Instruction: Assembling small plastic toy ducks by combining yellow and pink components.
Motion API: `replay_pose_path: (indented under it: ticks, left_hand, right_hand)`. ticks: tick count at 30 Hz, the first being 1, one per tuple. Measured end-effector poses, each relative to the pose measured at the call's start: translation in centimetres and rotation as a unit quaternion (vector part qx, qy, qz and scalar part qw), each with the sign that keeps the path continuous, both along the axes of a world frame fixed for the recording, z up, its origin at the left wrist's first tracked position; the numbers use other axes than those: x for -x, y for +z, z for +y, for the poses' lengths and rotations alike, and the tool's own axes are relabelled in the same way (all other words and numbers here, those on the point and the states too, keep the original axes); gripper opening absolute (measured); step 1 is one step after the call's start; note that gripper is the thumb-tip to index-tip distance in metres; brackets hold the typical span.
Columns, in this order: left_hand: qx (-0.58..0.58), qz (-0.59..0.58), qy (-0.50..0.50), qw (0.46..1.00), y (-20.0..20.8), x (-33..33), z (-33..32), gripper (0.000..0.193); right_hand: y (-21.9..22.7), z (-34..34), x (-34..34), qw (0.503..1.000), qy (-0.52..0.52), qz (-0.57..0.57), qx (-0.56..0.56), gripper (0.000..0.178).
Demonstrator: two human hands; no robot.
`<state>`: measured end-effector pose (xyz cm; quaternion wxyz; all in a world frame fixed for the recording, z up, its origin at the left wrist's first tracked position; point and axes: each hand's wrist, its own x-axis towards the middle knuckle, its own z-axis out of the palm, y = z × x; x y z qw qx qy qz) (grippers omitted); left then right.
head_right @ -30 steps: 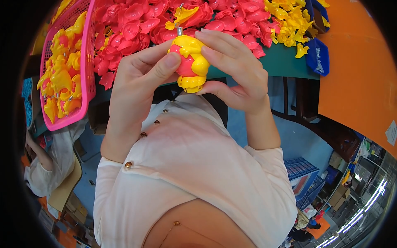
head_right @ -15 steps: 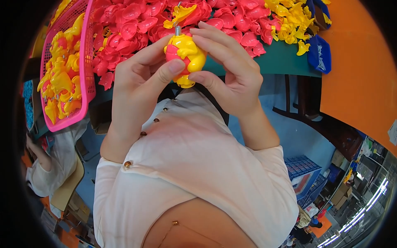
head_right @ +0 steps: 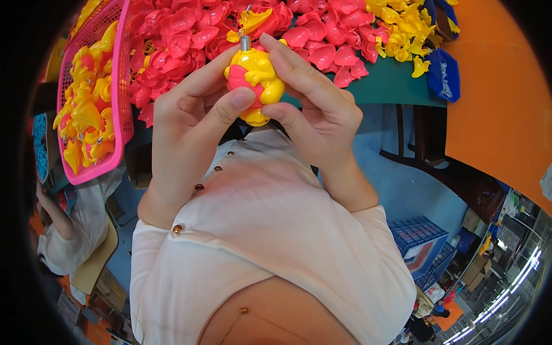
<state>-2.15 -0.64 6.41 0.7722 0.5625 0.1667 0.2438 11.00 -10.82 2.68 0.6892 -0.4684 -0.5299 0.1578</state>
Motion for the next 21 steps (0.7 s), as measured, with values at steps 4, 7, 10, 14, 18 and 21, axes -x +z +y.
replay_pose_path:
  ticks: [4,7,10,14,18,21]
  left_hand:
    - [-0.058,-0.006,-0.013,0.998,0.3,0.0,-0.1,0.061]
    - [-0.095,0.009,-0.015,0.995,-0.8,0.0,0.1,0.072]
    - [-0.079,0.027,-0.020,0.996,-0.6,0.3,-0.1,0.073]
    - [-0.101,0.024,-0.021,0.994,-0.8,0.1,0.5,0.065]
    - [-0.144,0.037,-0.017,0.989,-0.6,0.6,1.2,0.055]
    - [-0.098,0.014,-0.024,0.995,-1.6,1.0,1.3,0.047]
  right_hand:
    - [0.0,0.1,1.2,0.995,-0.025,0.102,-0.002,0.050]
    - [-0.2,0.4,1.0,0.997,-0.001,0.076,-0.031,0.042]
    - [-0.2,-0.2,-1.4,0.964,0.117,0.240,0.008,0.036]
    - [-0.1,-0.7,-1.2,0.886,0.141,0.421,0.131,0.039]
    - [-2.7,-0.8,-1.3,0.924,0.136,0.354,0.041,0.041]
    - [-2.3,-0.7,-0.9,0.948,0.090,0.295,0.077,0.043]
